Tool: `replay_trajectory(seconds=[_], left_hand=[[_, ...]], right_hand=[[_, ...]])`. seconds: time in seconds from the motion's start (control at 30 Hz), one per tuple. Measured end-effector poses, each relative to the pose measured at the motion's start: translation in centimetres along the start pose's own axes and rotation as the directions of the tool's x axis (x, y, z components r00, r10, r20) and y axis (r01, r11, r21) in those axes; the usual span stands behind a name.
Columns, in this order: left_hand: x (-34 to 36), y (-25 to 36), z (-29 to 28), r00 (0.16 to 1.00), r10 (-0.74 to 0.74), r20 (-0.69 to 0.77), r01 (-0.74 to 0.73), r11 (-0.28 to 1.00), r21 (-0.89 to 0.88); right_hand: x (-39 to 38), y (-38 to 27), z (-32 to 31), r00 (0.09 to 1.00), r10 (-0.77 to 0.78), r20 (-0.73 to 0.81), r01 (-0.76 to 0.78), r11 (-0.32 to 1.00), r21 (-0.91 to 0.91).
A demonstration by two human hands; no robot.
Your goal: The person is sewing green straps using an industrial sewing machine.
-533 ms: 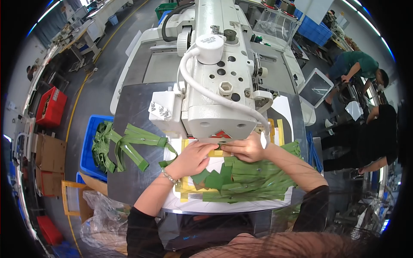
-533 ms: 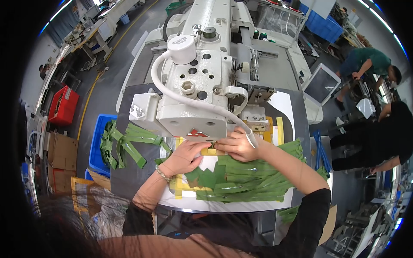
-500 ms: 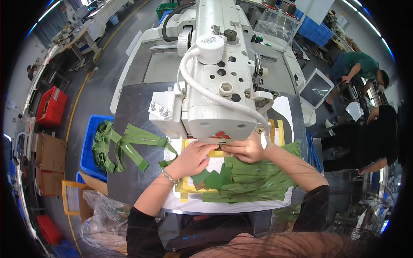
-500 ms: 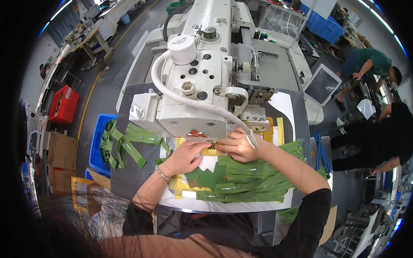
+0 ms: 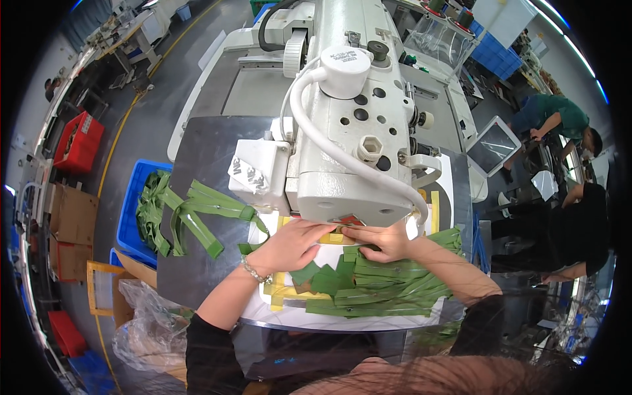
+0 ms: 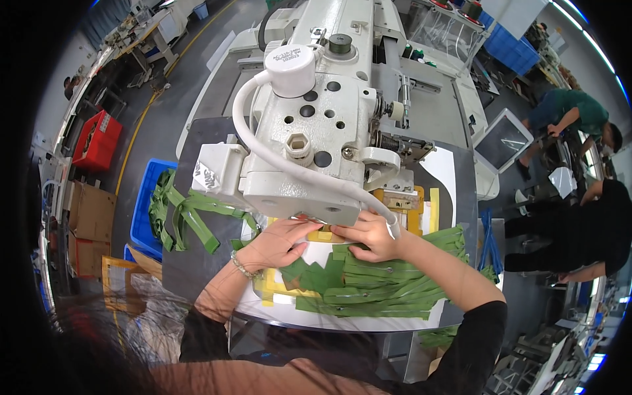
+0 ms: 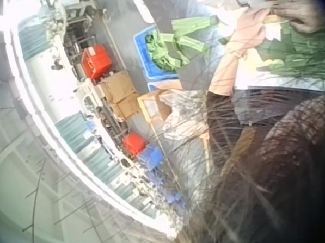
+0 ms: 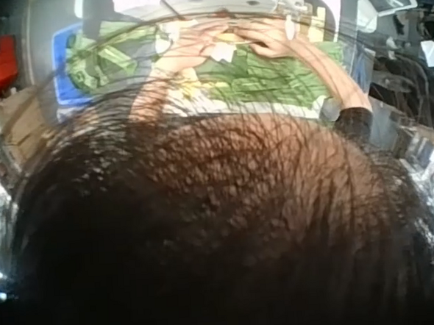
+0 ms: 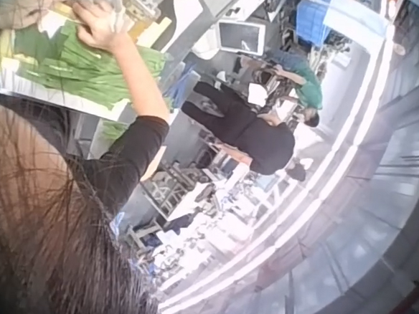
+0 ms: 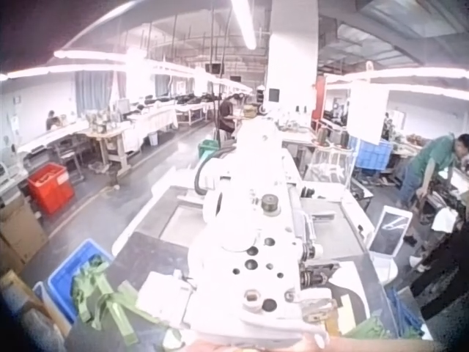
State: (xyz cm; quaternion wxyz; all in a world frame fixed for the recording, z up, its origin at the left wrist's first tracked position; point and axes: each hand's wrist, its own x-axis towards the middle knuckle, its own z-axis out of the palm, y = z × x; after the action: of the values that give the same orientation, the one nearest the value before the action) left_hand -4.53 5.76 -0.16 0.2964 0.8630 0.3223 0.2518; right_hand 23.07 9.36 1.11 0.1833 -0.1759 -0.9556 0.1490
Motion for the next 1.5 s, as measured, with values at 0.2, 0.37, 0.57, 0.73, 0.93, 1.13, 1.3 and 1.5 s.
replay_trajectory(seconds=[0.2, 0.37, 0.57, 0.73, 0.93, 1.13, 1.3, 1.5], left_hand=[[0.1, -0.2, 0.1, 0.999, -0.040, 0.028, 0.040, 0.999, -0.011], [0.2, -0.2, 0.2, 0.999, 0.021, -0.030, -0.020, 1.000, 0.023], [0.1, -0.1, 0.3, 0.999, -0.035, 0.036, 0.034, 0.999, 0.021], [0.1, -0.3, 0.6, 1.000, 0.023, -0.012, -0.023, 0.999, 0.046], [0.0, -0.2, 0.4, 0.999, 0.031, -0.014, -0.030, 0.997, 0.078], [0.2, -0.5, 0.6, 1.000, 0.007, -0.013, -0.006, 0.998, 0.068], [0.1, -0.6, 0.7, 0.998, 0.012, -0.058, -0.007, 0.997, 0.081], [0.0, 0.0, 0.6, 0.999, -0.051, -0.012, 0.052, 0.995, 0.084]], right_hand=[[0.1, -0.4, 0.3, 0.999, 0.054, -0.002, -0.054, 0.998, 0.021], [0.4, -0.5, 0.4, 0.997, 0.058, -0.046, -0.055, 0.996, 0.068], [0.4, -0.3, 0.6, 0.998, 0.041, -0.057, -0.037, 0.996, 0.080], [0.2, 0.1, 0.4, 0.998, 0.037, -0.041, -0.032, 0.994, 0.108], [-1.6, -2.1, -0.8, 0.932, 0.271, -0.241, -0.281, 0.960, -0.009], [-6.6, -4.8, -3.3, 0.774, 0.575, -0.263, -0.584, 0.810, 0.050], [-9.4, -7.0, -3.7, 0.718, 0.679, -0.153, -0.677, 0.732, 0.074], [-10.1, -8.8, -3.8, 0.738, 0.656, -0.161, -0.664, 0.748, 0.002]])
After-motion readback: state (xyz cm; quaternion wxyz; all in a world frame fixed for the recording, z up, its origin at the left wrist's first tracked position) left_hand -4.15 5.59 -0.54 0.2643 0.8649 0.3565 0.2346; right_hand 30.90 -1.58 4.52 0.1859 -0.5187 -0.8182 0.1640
